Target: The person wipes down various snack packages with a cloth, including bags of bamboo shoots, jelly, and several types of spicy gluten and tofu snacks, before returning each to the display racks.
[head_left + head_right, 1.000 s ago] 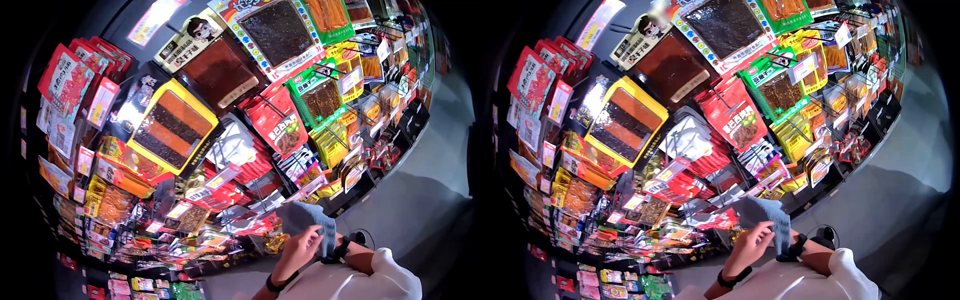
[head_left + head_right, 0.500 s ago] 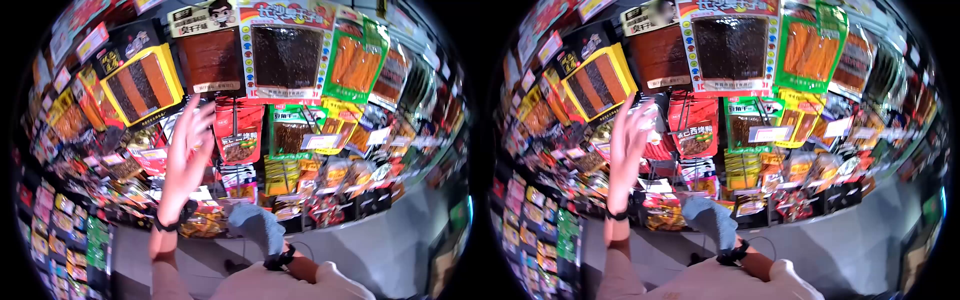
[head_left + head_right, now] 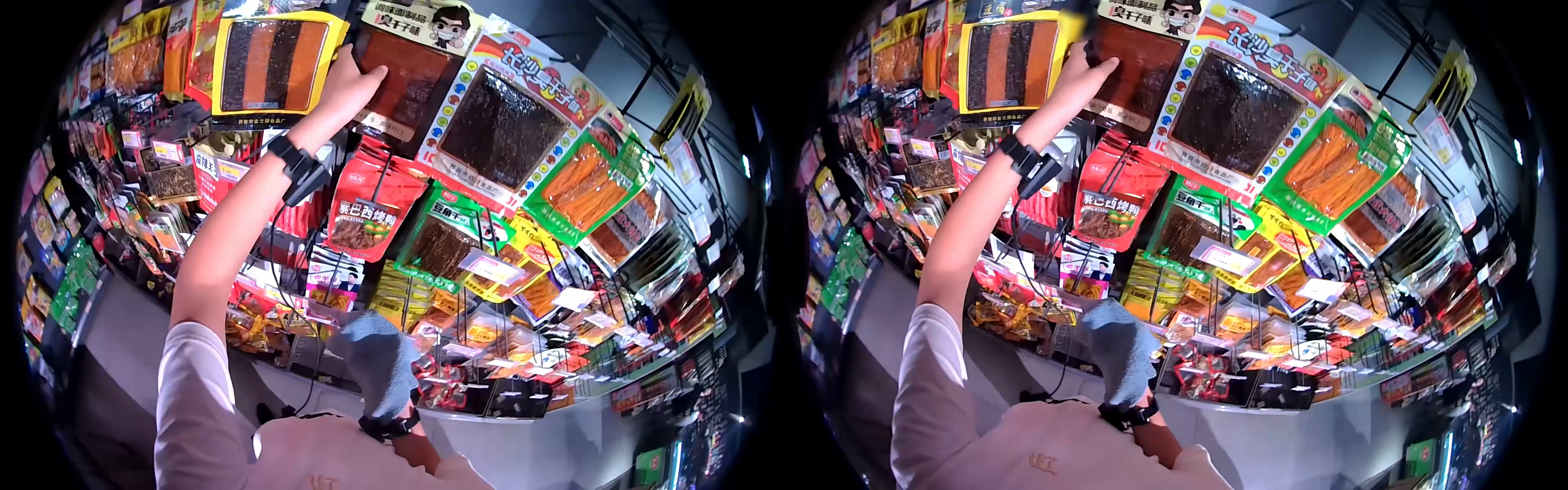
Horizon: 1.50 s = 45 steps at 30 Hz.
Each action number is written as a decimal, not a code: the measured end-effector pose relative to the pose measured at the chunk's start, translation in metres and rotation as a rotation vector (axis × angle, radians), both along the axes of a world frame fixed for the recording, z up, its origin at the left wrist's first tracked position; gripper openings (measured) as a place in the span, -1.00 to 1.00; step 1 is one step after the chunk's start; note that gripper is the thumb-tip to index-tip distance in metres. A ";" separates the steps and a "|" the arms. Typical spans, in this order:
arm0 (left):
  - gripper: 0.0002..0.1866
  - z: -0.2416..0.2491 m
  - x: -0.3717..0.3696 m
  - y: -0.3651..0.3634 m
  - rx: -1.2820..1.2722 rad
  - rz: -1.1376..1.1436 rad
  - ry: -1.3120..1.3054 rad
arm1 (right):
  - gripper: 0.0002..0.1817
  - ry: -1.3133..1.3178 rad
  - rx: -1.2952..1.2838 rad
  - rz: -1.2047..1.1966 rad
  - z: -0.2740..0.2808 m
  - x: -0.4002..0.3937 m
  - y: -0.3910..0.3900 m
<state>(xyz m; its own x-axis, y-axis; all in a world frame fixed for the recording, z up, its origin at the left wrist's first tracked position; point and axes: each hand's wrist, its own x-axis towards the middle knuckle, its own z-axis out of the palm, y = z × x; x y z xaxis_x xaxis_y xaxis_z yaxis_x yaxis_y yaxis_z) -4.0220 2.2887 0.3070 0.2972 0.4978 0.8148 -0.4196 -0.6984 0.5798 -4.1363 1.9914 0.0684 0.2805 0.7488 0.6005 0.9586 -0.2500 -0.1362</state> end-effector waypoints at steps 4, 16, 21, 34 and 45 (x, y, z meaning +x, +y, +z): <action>-0.30 0.006 0.023 0.024 -0.166 0.053 0.123 | -0.84 0.037 -0.076 -0.026 -0.034 0.008 0.004; -0.23 0.009 -0.008 -0.013 -0.121 0.212 0.297 | -0.79 0.478 0.079 0.011 -0.013 -0.038 0.018; -0.60 0.008 -0.008 -0.004 -0.208 -0.248 -0.019 | -0.80 0.303 -0.018 0.015 0.003 -0.042 0.031; -0.82 0.024 -0.003 0.003 -0.047 -0.500 -0.130 | -0.72 0.498 0.075 0.047 0.021 -0.055 0.054; -0.71 0.082 -0.090 -0.016 -0.082 -0.679 -0.061 | -0.75 0.503 0.007 -0.024 0.015 -0.052 0.064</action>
